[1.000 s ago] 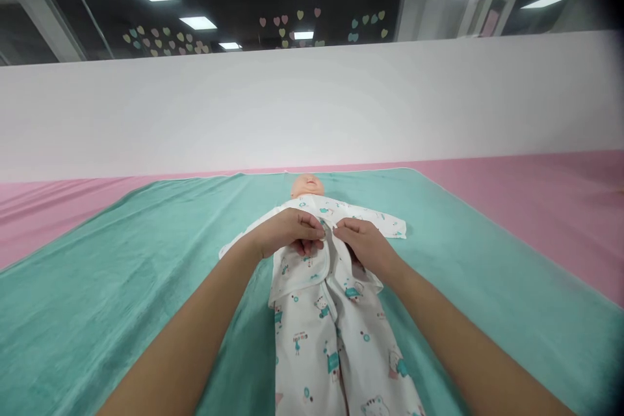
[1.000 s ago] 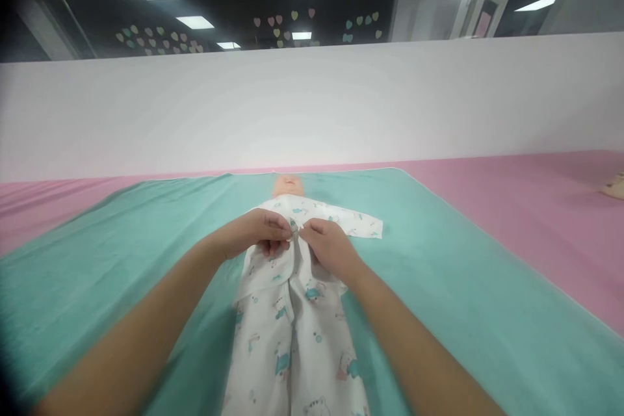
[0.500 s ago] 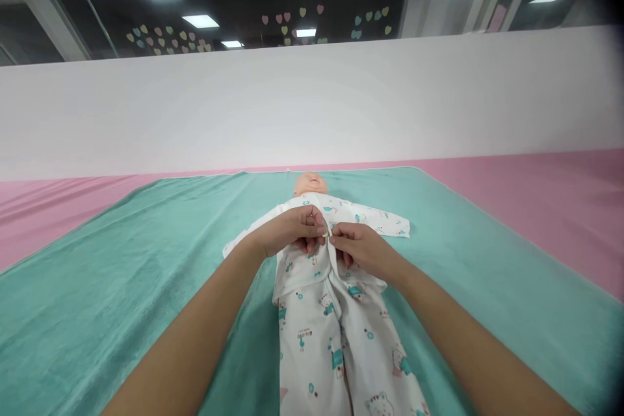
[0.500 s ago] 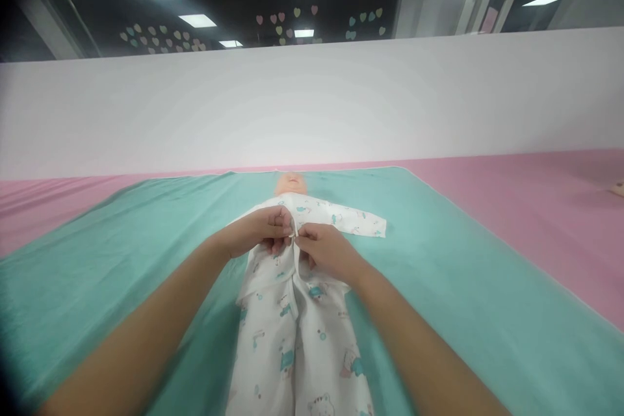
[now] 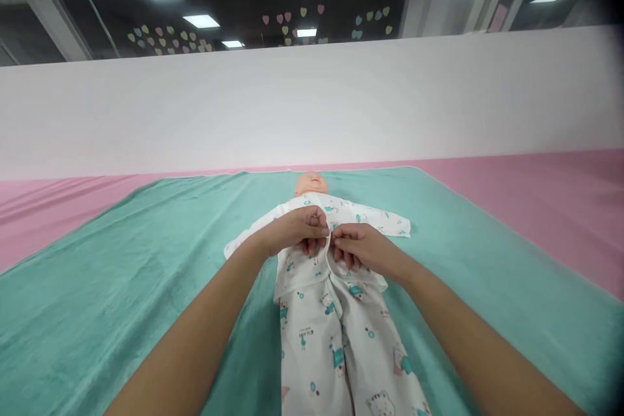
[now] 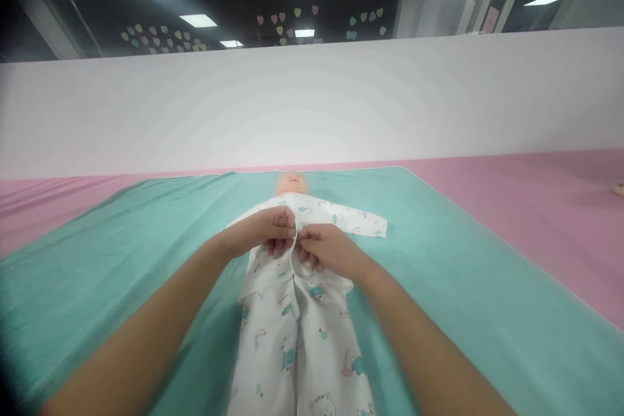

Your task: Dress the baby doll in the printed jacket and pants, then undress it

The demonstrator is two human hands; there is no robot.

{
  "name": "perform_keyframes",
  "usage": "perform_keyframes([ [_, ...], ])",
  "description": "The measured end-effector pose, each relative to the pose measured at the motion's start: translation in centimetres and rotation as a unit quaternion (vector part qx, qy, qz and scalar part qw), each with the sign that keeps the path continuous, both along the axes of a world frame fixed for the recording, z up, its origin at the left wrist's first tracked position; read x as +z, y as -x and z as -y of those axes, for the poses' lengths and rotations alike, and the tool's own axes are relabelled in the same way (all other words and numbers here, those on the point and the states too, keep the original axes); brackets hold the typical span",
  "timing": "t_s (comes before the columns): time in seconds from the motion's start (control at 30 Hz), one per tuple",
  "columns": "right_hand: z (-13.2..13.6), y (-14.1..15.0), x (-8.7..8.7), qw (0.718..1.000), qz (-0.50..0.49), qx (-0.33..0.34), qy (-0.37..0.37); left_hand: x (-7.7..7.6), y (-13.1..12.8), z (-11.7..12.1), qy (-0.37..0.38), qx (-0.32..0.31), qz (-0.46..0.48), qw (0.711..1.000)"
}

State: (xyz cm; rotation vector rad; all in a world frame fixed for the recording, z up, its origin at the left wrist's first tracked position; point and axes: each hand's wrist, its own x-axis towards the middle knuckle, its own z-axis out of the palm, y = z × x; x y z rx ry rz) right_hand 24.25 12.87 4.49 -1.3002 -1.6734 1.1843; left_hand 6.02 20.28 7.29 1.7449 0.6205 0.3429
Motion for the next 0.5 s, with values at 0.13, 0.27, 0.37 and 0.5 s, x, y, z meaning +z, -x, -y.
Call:
perform_keyframes([
  [0.13,-0.12,0.20,-0.21,0.999,-0.007,-0.031,0.008,-0.01,0.01,0.03,-0.004,-0.001,-0.005,1.000],
  [0.27,-0.23,0.37,-0.34,0.999,-0.010,-0.038,0.008,0.07,-0.06,0.14,-0.008,0.003,-0.010,1.000],
  [0.37,-0.28,0.44,-0.39,0.999,-0.006,-0.048,0.013,0.15,-0.17,0.21,-0.011,0.005,-0.014,1.000],
  [0.5,-0.22,0.58,-0.50,0.998,0.021,-0.052,0.005,0.35,-0.33,0.43,-0.015,0.004,-0.025,1.000],
])
